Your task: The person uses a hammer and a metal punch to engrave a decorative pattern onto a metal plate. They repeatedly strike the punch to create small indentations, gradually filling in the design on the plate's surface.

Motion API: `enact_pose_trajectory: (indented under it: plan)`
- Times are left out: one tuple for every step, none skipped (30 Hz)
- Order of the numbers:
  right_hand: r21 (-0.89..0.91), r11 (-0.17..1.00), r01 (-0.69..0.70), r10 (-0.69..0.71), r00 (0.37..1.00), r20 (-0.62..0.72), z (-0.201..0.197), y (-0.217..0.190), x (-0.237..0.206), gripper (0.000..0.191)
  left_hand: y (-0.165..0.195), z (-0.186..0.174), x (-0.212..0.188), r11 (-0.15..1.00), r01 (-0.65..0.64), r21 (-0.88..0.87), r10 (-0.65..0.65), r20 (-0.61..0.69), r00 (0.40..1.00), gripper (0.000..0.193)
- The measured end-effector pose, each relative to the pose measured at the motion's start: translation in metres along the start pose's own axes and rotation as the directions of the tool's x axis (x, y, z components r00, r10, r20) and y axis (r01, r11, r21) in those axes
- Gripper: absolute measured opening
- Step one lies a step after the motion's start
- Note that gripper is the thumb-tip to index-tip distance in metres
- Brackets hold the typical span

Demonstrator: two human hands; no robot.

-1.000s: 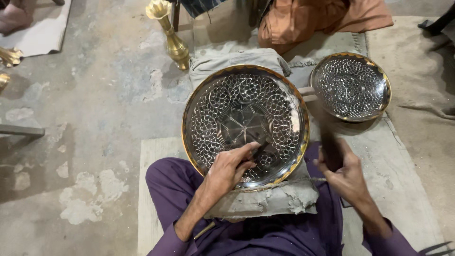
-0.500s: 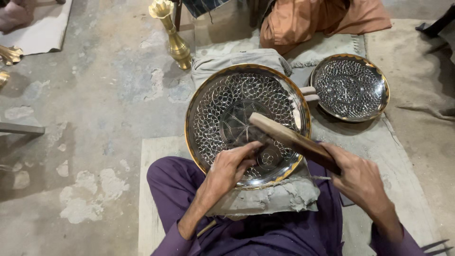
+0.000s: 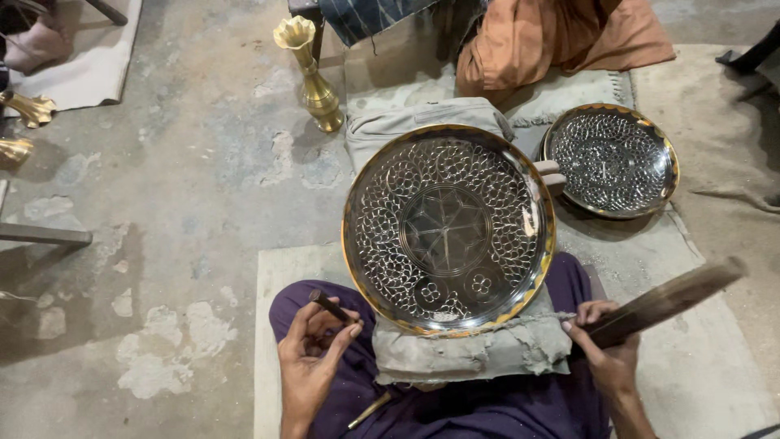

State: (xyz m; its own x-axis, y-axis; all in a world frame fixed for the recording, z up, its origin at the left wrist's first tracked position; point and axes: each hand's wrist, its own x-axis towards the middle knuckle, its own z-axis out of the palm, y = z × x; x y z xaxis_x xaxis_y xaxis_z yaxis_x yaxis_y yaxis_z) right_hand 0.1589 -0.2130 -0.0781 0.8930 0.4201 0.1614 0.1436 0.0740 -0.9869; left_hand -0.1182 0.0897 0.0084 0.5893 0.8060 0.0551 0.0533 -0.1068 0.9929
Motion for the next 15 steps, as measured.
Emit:
enact_pose_trajectory:
  plan:
    - [-0.011, 1.000, -0.027, 0.027, 0.999, -0.026, 0.004, 0.002, -0.003, 0.033, -0.002, -0.003, -0.001, 1.000, -0.005, -0.024, 0.006, 0.005, 1.000, 0.045]
    - [-0.021, 0.998, -0.055, 0.053, 0.997, -0.051, 0.006, 0.003, -0.006, 0.031, -0.003, -0.005, -0.002, 0.999, -0.011, -0.049, 0.011, 0.010, 1.000, 0.045]
    - [-0.018, 0.999, -0.034, 0.033, 0.998, -0.056, 0.009, 0.003, -0.008, 0.032, -0.004, -0.007, -0.002, 0.997, -0.016, -0.074, 0.017, 0.014, 1.000, 0.045]
    - [-0.017, 1.000, -0.014, 0.013, 0.998, -0.062, 0.011, 0.003, -0.010, 0.033, -0.004, -0.009, -0.002, 0.997, -0.014, -0.071, 0.016, 0.016, 1.000, 0.045]
    - [-0.019, 1.000, 0.004, -0.006, 0.998, -0.069, 0.012, 0.003, -0.012, 0.033, -0.004, -0.009, -0.003, 0.998, -0.012, -0.069, 0.013, 0.020, 1.000, 0.045]
    - [0.001, 1.000, 0.014, -0.014, 0.997, -0.070, 0.014, 0.002, -0.013, 0.032, -0.003, -0.008, -0.003, 0.998, -0.011, -0.068, 0.013, 0.025, 1.000, 0.045]
    - [0.022, 0.999, 0.028, -0.026, 0.997, -0.069, 0.016, 0.001, -0.013, 0.032, -0.002, -0.007, -0.002, 0.999, -0.002, -0.043, 0.003, 0.026, 1.000, 0.045]
    - [0.043, 0.998, 0.039, -0.036, 0.997, -0.065, 0.018, 0.000, -0.013, 0.032, 0.000, -0.004, -0.003, 1.000, 0.010, -0.018, -0.009, 0.024, 1.000, 0.044]
    - [0.038, 0.999, 0.032, -0.030, 0.997, -0.066, 0.020, -0.002, -0.012, 0.032, 0.001, 0.000, -0.004, 1.000, 0.021, 0.008, -0.021, 0.021, 1.000, 0.044]
    - [0.037, 0.999, 0.028, -0.026, 0.997, -0.067, 0.021, -0.004, -0.012, 0.032, 0.003, 0.005, -0.003, 1.000, 0.004, 0.007, -0.004, 0.042, 0.999, 0.045]
    - [0.036, 0.999, 0.023, -0.020, 0.997, -0.068, 0.023, -0.006, -0.011, 0.032, 0.004, 0.011, -0.002, 1.000, -0.012, 0.008, 0.011, 0.063, 0.998, 0.045]
    - [0.070, 0.998, 0.002, 0.002, 0.998, -0.069, 0.024, -0.007, -0.010, 0.032, 0.006, 0.017, -0.001, 1.000, -0.025, 0.009, 0.024, 0.086, 0.996, 0.046]
    - [0.102, 0.995, -0.018, 0.025, 0.997, -0.070, 0.025, -0.009, -0.009, 0.032, 0.008, 0.024, 0.001, 0.999, -0.024, 0.024, 0.021, 0.116, 0.993, 0.046]
    - [0.134, 0.990, -0.037, 0.047, 0.996, -0.072, 0.025, -0.011, -0.009, 0.032, 0.009, 0.031, 0.004, 0.999, -0.023, 0.037, 0.017, 0.146, 0.989, 0.046]
    - [0.131, 0.991, -0.029, 0.037, 0.997, -0.065, 0.025, -0.013, -0.009, 0.032, 0.011, 0.036, 0.008, 0.998, -0.022, 0.051, 0.013, 0.176, 0.984, 0.046]
